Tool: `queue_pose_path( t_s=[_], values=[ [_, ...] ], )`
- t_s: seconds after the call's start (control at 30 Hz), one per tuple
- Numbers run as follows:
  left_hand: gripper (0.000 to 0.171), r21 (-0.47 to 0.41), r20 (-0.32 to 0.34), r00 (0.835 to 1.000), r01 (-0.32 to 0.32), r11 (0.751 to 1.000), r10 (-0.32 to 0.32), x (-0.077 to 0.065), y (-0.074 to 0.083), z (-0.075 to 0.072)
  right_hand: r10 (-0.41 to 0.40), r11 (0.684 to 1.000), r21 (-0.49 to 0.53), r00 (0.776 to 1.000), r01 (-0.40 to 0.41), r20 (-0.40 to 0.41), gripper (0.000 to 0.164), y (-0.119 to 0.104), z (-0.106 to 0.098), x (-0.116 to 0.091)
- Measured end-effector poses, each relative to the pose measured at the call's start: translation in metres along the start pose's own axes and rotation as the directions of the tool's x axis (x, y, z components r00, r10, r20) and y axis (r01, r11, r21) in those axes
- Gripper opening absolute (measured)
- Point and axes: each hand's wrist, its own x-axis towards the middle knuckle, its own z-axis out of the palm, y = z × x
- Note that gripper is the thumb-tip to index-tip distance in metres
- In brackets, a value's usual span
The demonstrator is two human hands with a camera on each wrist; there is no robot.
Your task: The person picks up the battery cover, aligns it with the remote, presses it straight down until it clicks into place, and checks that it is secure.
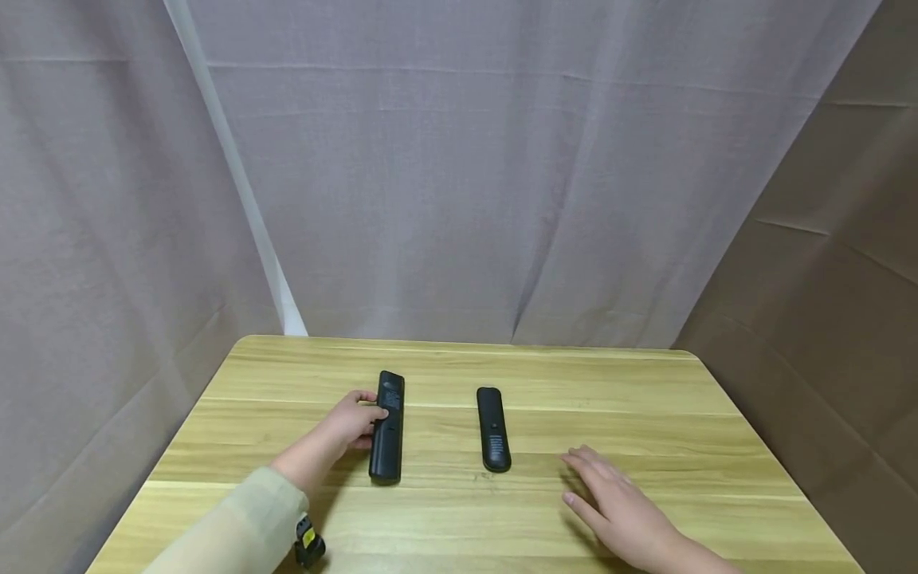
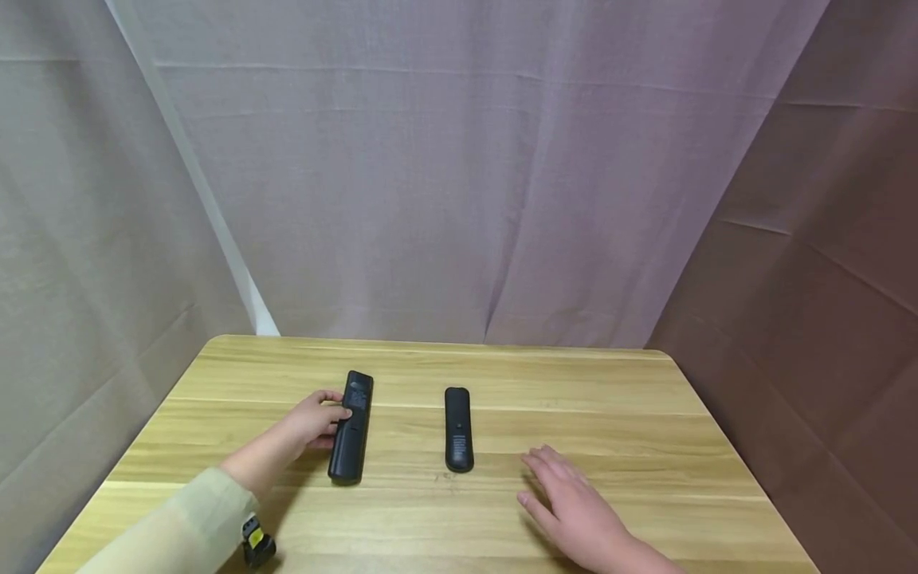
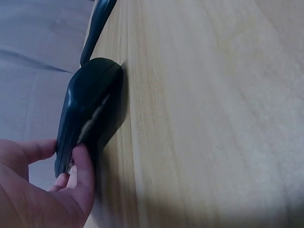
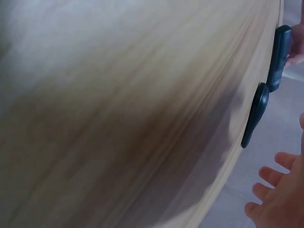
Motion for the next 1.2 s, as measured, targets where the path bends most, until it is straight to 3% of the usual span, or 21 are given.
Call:
queue_pose_path(
  t_s=[0.47,0.67,0.9,1.1,1.2],
  values=[
    [0.047,0.045,0.021,0.999,0.036,0.998,-0.037,-0.003,0.003,-0.007,-0.052,0.996,-0.074,0.998,0.05,-0.033,0.058,-0.001,0.005,0.003],
    [0.058,0.17,0.028,1.0,0.006,0.985,-0.011,-0.011,0.006,-0.01,-0.13,0.985,-0.119,0.99,0.124,-0.047,0.059,0.0,0.007,0.002],
    [0.054,0.318,0.024,0.995,-0.095,0.943,0.092,-0.022,0.002,-0.008,-0.156,0.982,-0.116,0.987,0.151,-0.041,0.058,-0.001,0.007,0.002],
    [0.052,0.463,0.041,0.979,-0.194,0.865,0.197,-0.035,0.002,-0.007,-0.153,0.982,-0.115,0.988,0.148,-0.031,0.059,-0.003,0.006,0.002],
    [0.052,0.489,0.047,0.972,-0.224,0.843,0.23,-0.041,0.003,-0.007,-0.151,0.983,-0.115,0.988,0.146,-0.03,0.059,-0.003,0.006,0.002]
  ],
)
